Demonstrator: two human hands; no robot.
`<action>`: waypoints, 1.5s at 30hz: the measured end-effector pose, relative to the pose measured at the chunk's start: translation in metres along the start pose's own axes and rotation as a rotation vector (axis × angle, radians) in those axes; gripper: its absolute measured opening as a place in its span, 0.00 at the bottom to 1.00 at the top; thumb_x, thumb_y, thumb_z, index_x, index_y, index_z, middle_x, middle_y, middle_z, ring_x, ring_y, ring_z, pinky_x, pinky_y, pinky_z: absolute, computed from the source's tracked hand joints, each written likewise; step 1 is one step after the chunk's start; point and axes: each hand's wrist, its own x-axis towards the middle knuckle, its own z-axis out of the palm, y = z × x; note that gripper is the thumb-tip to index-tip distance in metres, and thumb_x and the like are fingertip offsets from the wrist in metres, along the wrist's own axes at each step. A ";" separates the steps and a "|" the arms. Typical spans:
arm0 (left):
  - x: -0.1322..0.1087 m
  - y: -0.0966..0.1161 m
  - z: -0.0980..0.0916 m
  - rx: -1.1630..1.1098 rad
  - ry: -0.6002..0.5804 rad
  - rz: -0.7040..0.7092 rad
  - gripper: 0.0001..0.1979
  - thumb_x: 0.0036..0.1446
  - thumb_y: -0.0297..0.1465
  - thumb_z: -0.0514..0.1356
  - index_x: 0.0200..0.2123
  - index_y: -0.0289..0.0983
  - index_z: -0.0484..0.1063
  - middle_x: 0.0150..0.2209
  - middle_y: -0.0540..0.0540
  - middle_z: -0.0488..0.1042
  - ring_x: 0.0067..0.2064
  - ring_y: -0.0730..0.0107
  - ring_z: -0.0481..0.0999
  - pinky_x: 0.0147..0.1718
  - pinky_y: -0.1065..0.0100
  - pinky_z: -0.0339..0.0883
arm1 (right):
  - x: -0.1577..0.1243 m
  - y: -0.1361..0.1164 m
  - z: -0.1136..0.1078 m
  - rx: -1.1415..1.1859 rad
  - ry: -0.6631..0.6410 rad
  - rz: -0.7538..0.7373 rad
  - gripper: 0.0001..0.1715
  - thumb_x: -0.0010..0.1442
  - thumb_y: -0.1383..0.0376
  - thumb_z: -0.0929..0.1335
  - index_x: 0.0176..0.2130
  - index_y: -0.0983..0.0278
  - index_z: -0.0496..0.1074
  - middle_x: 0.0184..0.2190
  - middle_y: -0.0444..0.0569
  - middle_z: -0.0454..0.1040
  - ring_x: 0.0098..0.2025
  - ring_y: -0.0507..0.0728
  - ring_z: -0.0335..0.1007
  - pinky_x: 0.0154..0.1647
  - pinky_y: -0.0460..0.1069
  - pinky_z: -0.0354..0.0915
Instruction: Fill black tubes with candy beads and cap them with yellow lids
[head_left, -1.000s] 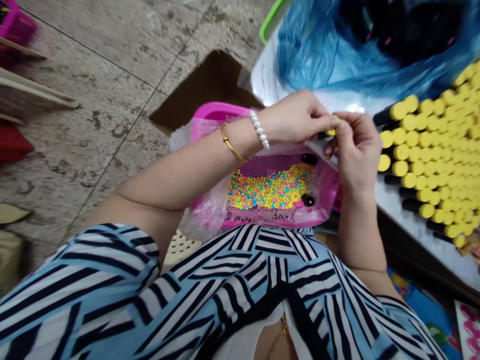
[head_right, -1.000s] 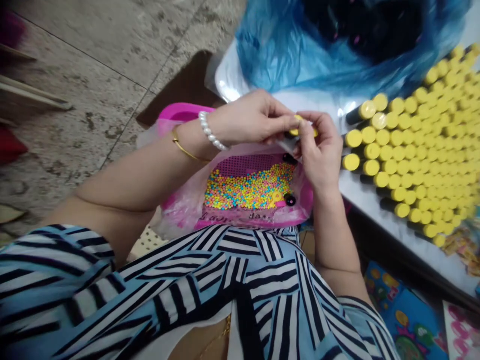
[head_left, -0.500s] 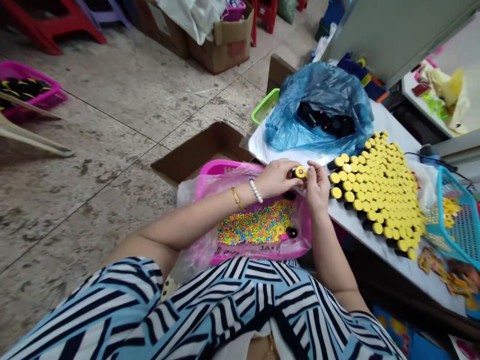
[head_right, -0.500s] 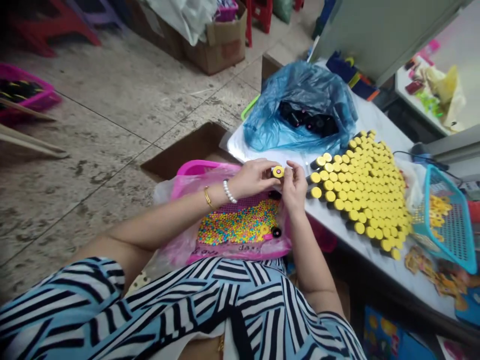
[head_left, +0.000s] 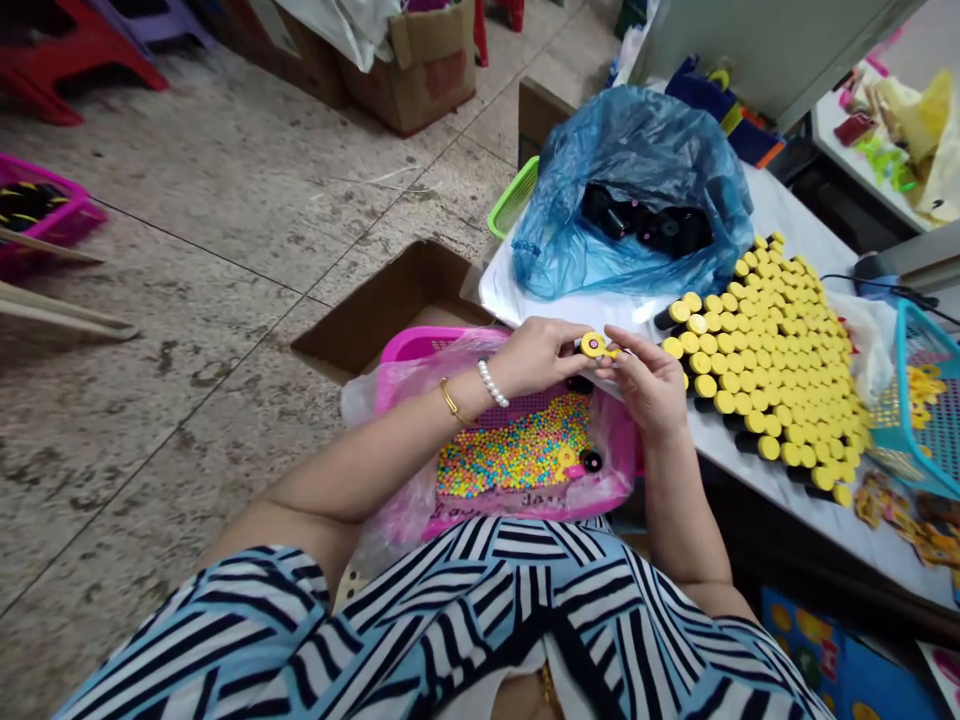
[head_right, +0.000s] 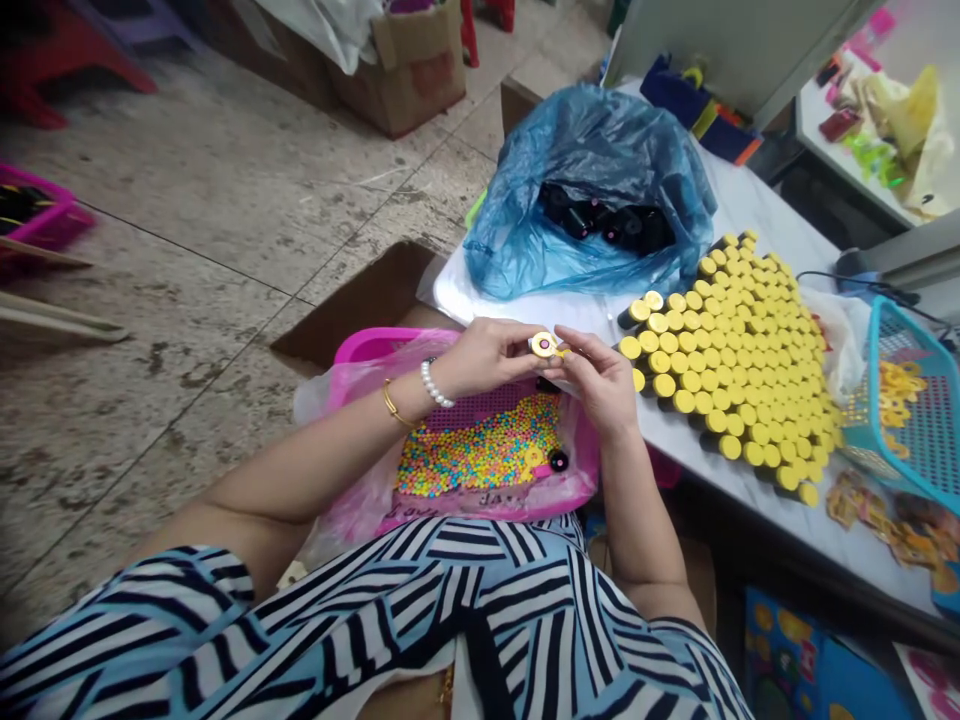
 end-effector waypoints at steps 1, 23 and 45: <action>0.000 0.000 0.000 0.024 0.000 0.013 0.07 0.64 0.33 0.64 0.38 0.36 0.80 0.27 0.52 0.75 0.29 0.75 0.69 0.32 0.72 0.56 | 0.001 -0.001 0.000 -0.016 -0.003 0.011 0.22 0.55 0.60 0.79 0.50 0.58 0.82 0.39 0.45 0.78 0.34 0.50 0.76 0.34 0.47 0.77; -0.002 -0.006 0.004 -0.042 0.006 -0.102 0.09 0.60 0.34 0.67 0.39 0.35 0.83 0.27 0.52 0.77 0.27 0.77 0.67 0.29 0.73 0.58 | 0.027 -0.003 0.016 -0.077 -0.226 0.103 0.14 0.60 0.59 0.74 0.43 0.59 0.68 0.17 0.30 0.57 0.15 0.44 0.49 0.17 0.42 0.55; -0.120 0.000 -0.011 0.154 -0.336 -0.276 0.26 0.67 0.46 0.62 0.62 0.40 0.75 0.39 0.46 0.82 0.33 0.68 0.76 0.36 0.67 0.69 | -0.102 0.006 -0.055 -1.097 0.496 -0.473 0.07 0.66 0.62 0.70 0.36 0.60 0.77 0.30 0.47 0.70 0.32 0.55 0.66 0.38 0.52 0.66</action>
